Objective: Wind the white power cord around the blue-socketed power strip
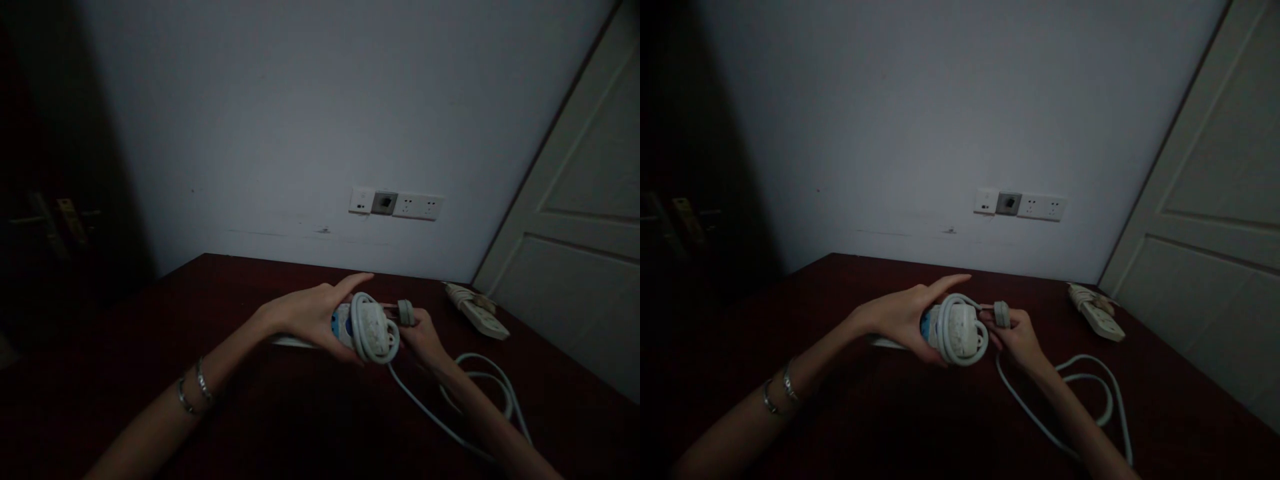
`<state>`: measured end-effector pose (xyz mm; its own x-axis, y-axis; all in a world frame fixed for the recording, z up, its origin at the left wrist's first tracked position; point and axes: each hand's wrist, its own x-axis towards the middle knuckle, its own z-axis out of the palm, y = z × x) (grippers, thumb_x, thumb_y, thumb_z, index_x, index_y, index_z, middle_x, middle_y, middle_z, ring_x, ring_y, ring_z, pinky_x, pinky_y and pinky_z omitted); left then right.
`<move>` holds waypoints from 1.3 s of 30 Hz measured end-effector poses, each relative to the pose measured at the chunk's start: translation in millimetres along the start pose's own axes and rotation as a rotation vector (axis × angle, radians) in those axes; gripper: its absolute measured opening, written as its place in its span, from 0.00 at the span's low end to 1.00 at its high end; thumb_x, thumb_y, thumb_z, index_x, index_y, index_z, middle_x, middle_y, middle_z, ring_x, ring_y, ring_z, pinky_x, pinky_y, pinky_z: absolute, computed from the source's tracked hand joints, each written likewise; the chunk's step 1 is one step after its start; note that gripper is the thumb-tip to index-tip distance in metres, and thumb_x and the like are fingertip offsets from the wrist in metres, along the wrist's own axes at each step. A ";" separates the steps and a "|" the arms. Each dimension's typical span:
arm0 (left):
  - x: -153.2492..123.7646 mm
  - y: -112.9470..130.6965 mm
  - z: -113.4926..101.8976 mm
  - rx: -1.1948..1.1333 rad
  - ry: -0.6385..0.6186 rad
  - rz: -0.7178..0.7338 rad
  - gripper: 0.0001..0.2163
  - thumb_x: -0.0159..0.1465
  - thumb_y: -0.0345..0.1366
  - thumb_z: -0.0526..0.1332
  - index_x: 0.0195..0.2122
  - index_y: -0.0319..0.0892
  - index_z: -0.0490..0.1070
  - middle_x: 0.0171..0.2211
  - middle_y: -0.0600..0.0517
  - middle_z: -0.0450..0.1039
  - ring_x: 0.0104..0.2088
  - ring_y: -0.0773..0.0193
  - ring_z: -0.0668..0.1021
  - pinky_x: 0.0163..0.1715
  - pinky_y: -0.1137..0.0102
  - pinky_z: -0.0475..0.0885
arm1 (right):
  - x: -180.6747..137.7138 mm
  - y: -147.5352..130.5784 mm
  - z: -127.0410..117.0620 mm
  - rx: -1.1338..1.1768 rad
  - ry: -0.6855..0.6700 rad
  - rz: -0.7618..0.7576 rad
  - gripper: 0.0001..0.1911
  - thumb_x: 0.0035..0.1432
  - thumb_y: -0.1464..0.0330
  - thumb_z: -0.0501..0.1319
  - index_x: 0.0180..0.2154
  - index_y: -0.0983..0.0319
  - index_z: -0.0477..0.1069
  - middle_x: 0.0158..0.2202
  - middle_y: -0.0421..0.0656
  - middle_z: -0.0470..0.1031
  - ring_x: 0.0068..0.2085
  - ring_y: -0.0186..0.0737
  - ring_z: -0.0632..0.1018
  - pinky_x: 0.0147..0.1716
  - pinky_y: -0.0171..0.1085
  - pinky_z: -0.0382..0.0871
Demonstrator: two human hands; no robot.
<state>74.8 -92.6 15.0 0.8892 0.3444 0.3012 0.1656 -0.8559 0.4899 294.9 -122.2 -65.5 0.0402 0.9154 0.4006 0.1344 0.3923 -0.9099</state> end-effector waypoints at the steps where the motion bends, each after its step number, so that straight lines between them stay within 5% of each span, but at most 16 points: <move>1: -0.4 1.7 0.2 0.013 0.000 0.004 0.48 0.45 0.41 0.68 0.63 0.41 0.41 0.45 0.44 0.71 0.44 0.53 0.74 0.41 0.64 0.66 | -0.9 -0.4 2.8 0.001 -0.010 0.004 0.12 0.39 0.61 0.66 0.21 0.64 0.72 0.13 0.37 0.63 0.14 0.27 0.58 0.12 0.30 0.53; 6: -2.5 8.9 0.6 0.070 0.027 -0.002 0.50 0.45 0.45 0.68 0.64 0.40 0.39 0.43 0.45 0.72 0.41 0.54 0.75 0.39 0.64 0.67 | -0.9 -1.5 12.7 -0.023 -0.020 -0.064 0.18 0.38 0.59 0.65 0.11 0.64 0.63 0.12 0.36 0.58 0.16 0.27 0.57 0.13 0.28 0.54; 11: -3.9 -3.6 -6.6 0.055 0.139 0.058 0.41 0.45 0.46 0.68 0.59 0.40 0.55 0.48 0.44 0.70 0.46 0.56 0.73 0.45 0.64 0.66 | -10.1 3.6 14.7 -0.119 0.095 -0.097 0.18 0.42 0.59 0.63 0.14 0.64 0.64 0.13 0.37 0.61 0.16 0.27 0.59 0.13 0.28 0.54; 16: -3.5 -19.2 -13.7 -0.032 0.219 0.036 0.33 0.44 0.44 0.69 0.52 0.39 0.65 0.44 0.46 0.73 0.43 0.58 0.74 0.45 0.64 0.67 | -29.8 6.4 9.4 -0.399 0.031 -0.210 0.13 0.53 0.63 0.55 0.33 0.64 0.73 0.25 0.44 0.75 0.26 0.38 0.74 0.24 0.33 0.67; 20: -1.5 -29.4 -12.3 -0.083 0.300 -0.015 0.31 0.45 0.43 0.69 0.50 0.38 0.66 0.43 0.47 0.73 0.43 0.58 0.74 0.46 0.62 0.67 | -43.5 4.6 11.4 -0.802 -0.135 -0.294 0.17 0.57 0.69 0.49 0.48 0.63 0.67 0.35 0.46 0.78 0.34 0.42 0.78 0.32 0.36 0.68; 27: 4.4 -44.8 -6.6 -0.058 0.384 -0.144 0.26 0.47 0.46 0.67 0.46 0.39 0.69 0.41 0.48 0.74 0.41 0.60 0.74 0.44 0.64 0.67 | -55.5 -6.2 38.8 -1.355 -0.139 -0.473 0.09 0.59 0.71 0.50 0.30 0.62 0.67 0.22 0.43 0.75 0.23 0.40 0.74 0.25 0.35 0.55; 39: 4.2 -34.8 8.1 0.220 0.197 -0.158 0.35 0.46 0.45 0.66 0.55 0.41 0.60 0.45 0.44 0.72 0.43 0.53 0.75 0.41 0.63 0.68 | -55.3 -53.0 27.0 -1.285 -0.314 -0.691 0.12 0.61 0.70 0.49 0.25 0.61 0.63 0.17 0.39 0.68 0.19 0.35 0.65 0.24 0.36 0.48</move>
<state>76.2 -64.5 -7.4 0.7489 0.5293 0.3987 0.4022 -0.8412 0.3613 258.8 -191.1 -42.3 -0.5802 0.6340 0.5113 0.8025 0.5523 0.2258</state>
